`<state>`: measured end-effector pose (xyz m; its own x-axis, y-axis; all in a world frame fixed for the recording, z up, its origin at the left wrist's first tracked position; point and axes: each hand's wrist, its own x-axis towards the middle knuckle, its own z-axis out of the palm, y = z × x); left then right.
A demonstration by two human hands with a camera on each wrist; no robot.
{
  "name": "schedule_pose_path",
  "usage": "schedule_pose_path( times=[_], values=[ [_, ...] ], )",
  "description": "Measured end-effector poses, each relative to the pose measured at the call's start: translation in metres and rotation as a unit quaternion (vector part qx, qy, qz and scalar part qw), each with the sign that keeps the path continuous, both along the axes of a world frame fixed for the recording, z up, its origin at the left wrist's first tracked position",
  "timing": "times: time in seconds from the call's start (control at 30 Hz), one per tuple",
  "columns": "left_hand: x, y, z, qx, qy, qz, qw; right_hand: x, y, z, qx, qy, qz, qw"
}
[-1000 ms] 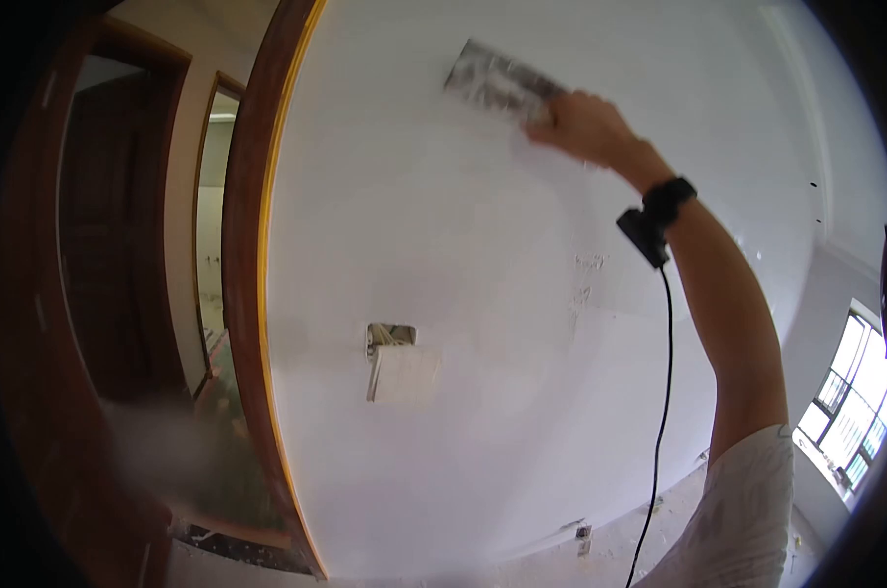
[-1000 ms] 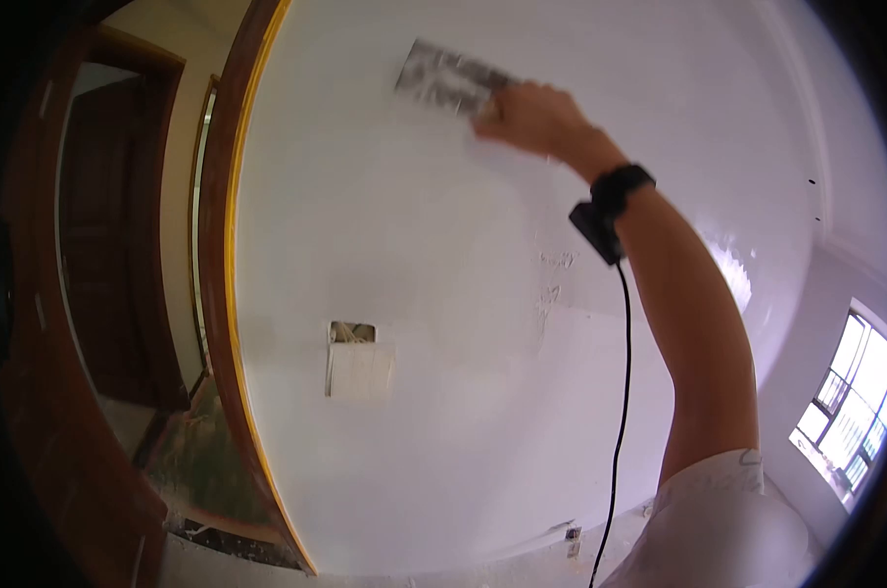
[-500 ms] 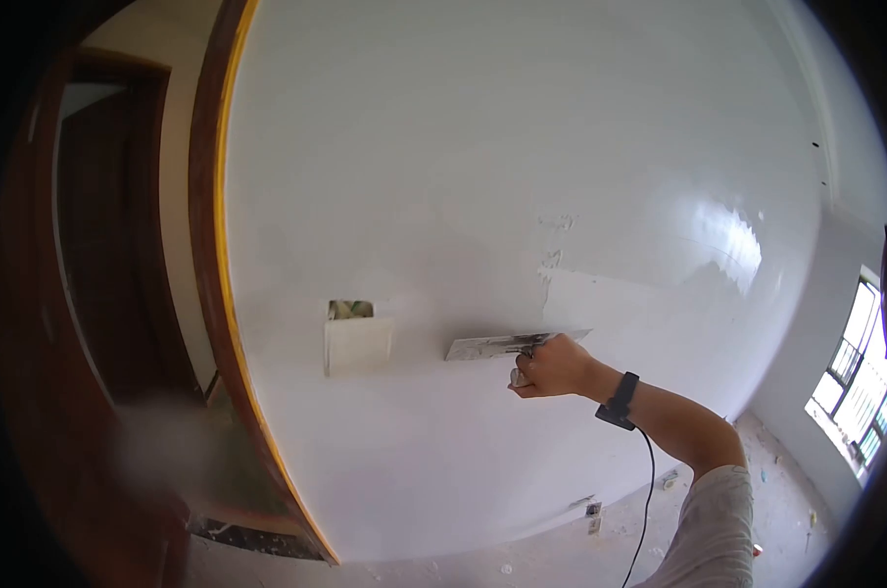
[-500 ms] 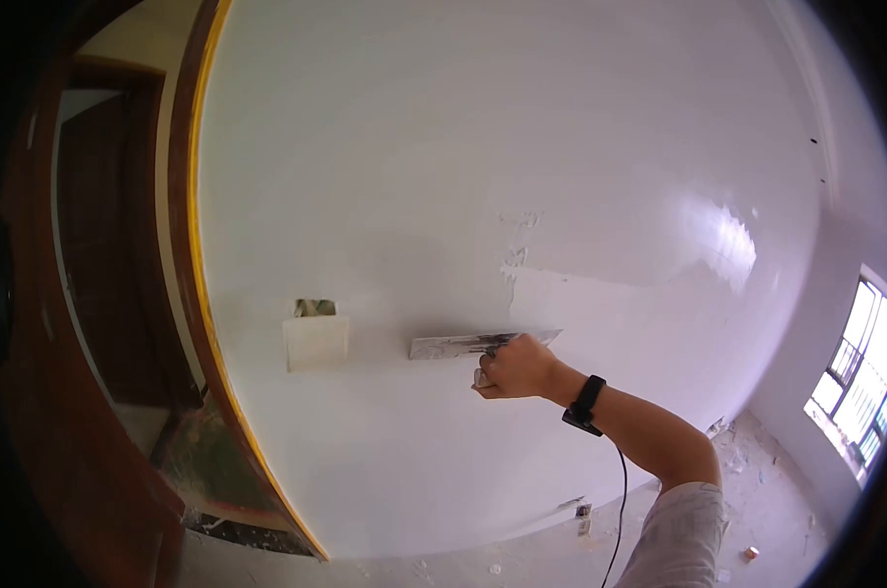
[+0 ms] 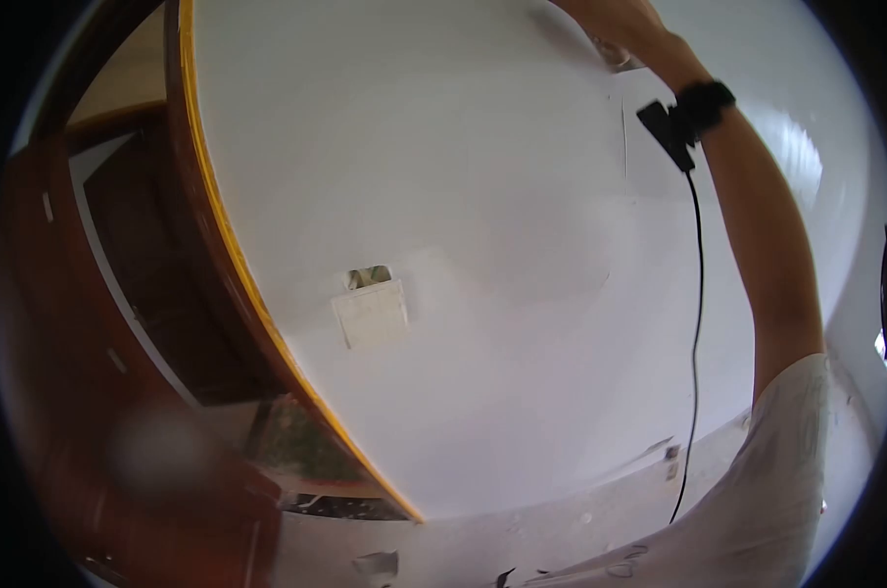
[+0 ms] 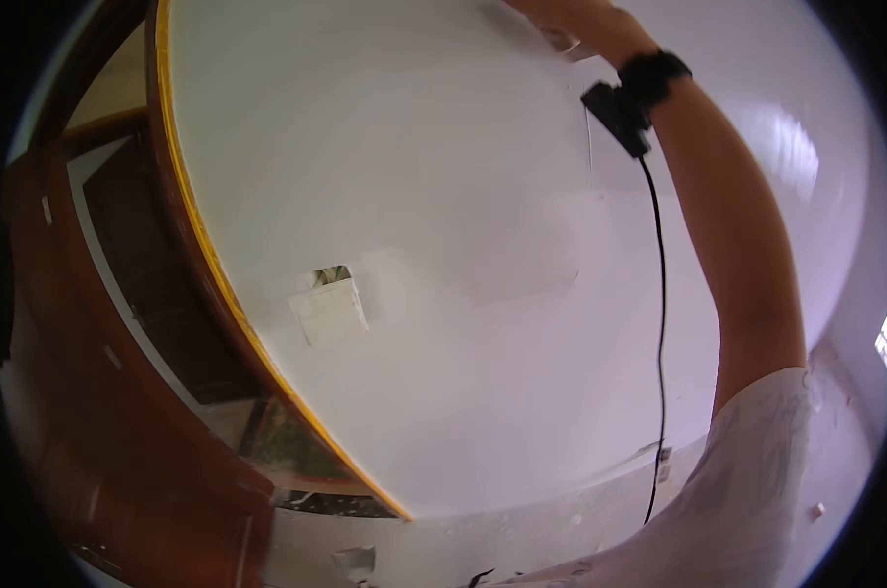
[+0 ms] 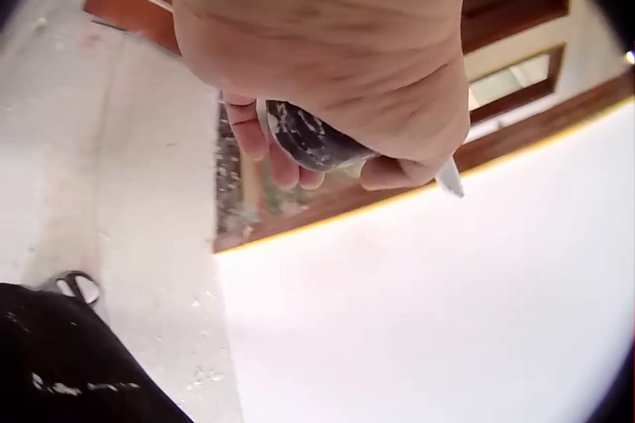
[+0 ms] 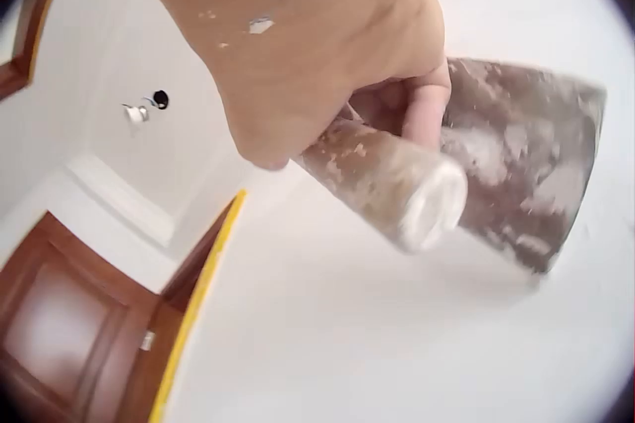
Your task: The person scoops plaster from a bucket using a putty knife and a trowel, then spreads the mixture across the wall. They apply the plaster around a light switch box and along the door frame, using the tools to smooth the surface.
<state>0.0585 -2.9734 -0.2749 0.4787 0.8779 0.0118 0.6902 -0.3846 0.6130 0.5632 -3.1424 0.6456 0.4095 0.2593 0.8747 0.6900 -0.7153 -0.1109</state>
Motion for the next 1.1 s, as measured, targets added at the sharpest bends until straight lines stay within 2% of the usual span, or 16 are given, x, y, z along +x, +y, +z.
schedule_pose_path(
  times=[0.03,0.07,0.1,0.13,0.17,0.2,0.23,0.33,0.4,0.43,0.57,0.6,0.7,0.83,0.97,1.1],
  values=[
    [0.009,0.001,0.008,0.13,-0.055,-0.052,0.989,-0.016,-0.002,-0.022,0.036,0.045,0.025,0.998],
    [0.022,0.011,0.033,-0.043,-0.104,-0.046,0.993,0.003,-0.002,-0.053,0.077,-0.022,0.104,0.991],
    [0.047,0.008,0.098,0.0,-0.138,-0.06,0.989,0.025,0.001,-0.089,0.114,-0.087,0.181,0.973],
    [0.071,0.002,0.161,0.04,-0.171,-0.073,0.982,0.009,0.004,-0.122,0.108,-0.005,0.2,0.974],
    [0.085,0.028,0.169,-0.025,-0.089,-0.06,0.994,-0.01,0.006,-0.16,0.101,0.079,0.22,0.967],
    [0.116,0.04,0.222,0.192,-0.176,-0.178,0.949,-0.001,0.021,-0.204,0.122,0.114,0.269,0.949],
    [0.148,0.046,0.298,0.272,-0.245,-0.248,0.897,-0.029,0.028,-0.235,0.152,0.185,0.297,0.924],
    [0.22,0.059,0.429,0.176,-0.419,-0.282,0.845,-0.037,0.07,-0.321,0.088,0.218,0.304,0.923],
    [0.258,0.057,0.517,0.262,-0.472,-0.321,0.778,-0.049,0.098,-0.352,0.089,0.215,0.298,0.926],
    [0.274,0.063,0.54,0.226,-0.481,-0.318,0.785,-0.053,0.11,-0.358,0.087,0.216,0.302,0.924],
    [0.31,0.066,0.56,0.074,-0.567,-0.201,0.796,-0.054,0.139,-0.369,0.091,0.199,0.301,0.928],
    [0.309,0.058,0.563,0.038,-0.568,-0.227,0.79,-0.054,0.141,-0.368,0.08,0.197,0.303,0.929],
    [0.317,0.064,0.556,0.138,-0.588,-0.253,0.756,-0.051,0.152,-0.369,0.065,0.193,0.304,0.931],
    [0.315,0.084,0.545,0.117,-0.534,-0.249,0.799,-0.054,0.157,-0.366,0.049,0.193,0.294,0.935],
    [0.305,0.08,0.547,0.081,-0.517,-0.283,0.804,-0.057,0.152,-0.359,0.036,0.213,0.285,0.934],
    [0.315,0.081,0.546,0.157,-0.542,-0.248,0.788,-0.05,0.149,-0.36,0.026,0.194,0.284,0.939]
  ],
)
